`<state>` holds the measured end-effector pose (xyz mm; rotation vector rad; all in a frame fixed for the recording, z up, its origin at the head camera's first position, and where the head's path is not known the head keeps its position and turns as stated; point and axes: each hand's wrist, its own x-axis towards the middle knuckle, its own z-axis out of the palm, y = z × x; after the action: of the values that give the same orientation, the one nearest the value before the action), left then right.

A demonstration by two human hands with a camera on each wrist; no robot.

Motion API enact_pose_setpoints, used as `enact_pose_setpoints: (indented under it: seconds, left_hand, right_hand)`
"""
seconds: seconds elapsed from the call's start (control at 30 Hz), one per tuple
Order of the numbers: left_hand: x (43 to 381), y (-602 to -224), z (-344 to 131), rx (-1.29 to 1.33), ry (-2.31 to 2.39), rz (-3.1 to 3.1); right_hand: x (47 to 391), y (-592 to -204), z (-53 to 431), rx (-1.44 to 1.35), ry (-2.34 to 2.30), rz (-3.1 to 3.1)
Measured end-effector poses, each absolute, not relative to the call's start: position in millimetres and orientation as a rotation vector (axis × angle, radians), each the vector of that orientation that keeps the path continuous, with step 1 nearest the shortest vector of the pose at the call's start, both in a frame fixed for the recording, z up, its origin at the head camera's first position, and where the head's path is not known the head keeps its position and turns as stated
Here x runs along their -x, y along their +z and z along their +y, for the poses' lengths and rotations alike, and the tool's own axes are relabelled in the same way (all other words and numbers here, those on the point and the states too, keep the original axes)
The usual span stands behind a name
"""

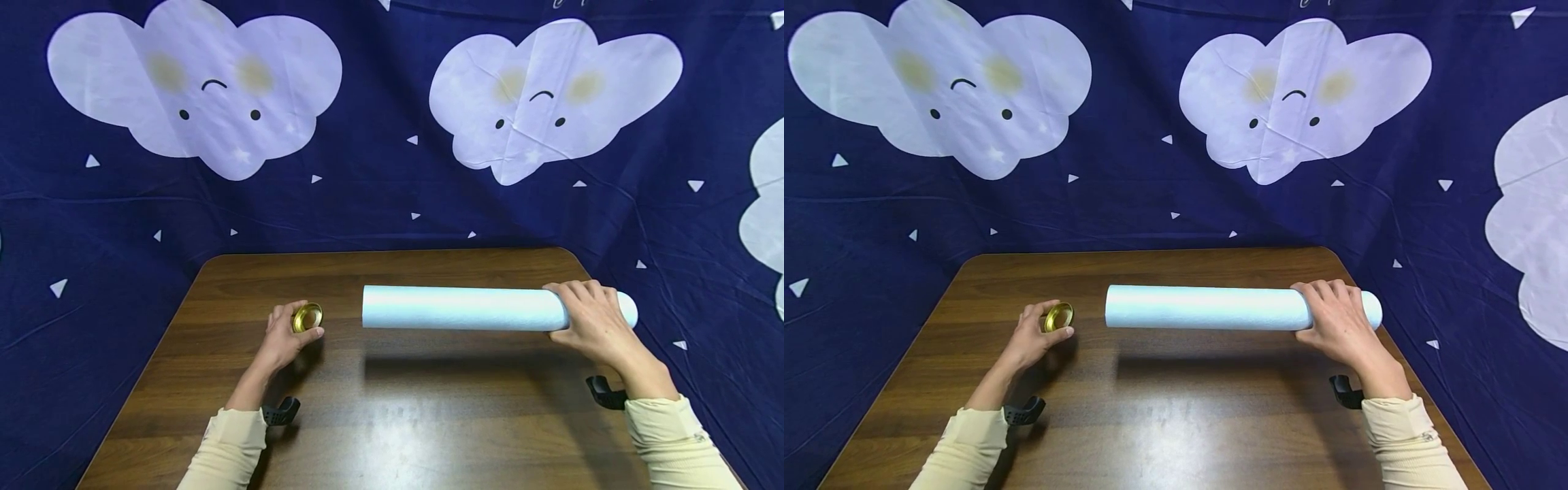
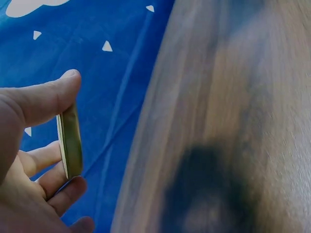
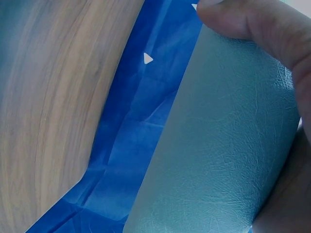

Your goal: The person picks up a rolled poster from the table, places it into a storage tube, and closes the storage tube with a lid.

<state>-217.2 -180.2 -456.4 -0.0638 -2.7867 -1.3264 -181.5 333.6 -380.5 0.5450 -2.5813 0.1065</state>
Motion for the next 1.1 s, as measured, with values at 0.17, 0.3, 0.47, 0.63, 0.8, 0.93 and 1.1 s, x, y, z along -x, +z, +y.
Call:
enact_pose_setpoints:
  seconds: [0.17, 0.3, 0.47, 0.63, 0.8, 0.93, 1.1]
  left_hand:
    - [213, -446, -176, 0.08, -1.414, -2.729]
    - [208, -436, -173, 0.083, -1.499, -2.684]
    - [201, -426, -170, 0.138, -1.561, -2.606]
    - [196, -416, -167, 0.19, -1.585, -2.557]
    - [191, -407, -164, 0.21, -1.618, -2.541]
    - [188, -401, -161, 0.248, -1.652, -2.523]
    - [185, -397, -156, 0.316, -1.696, -2.488]
  right_hand:
    - [182, -381, 334, -0.552, 0.104, -2.565]
    - [182, -380, 334, -0.549, 0.106, -2.57]
    - [181, -379, 334, -0.545, 0.113, -2.574]
    - [181, -379, 334, -0.547, 0.116, -2.569]
    - [181, -379, 334, -0.553, 0.115, -2.561]
    - [181, -378, 334, -0.556, 0.115, -2.555]
    - [181, -377, 333, -0.556, 0.124, -2.549]
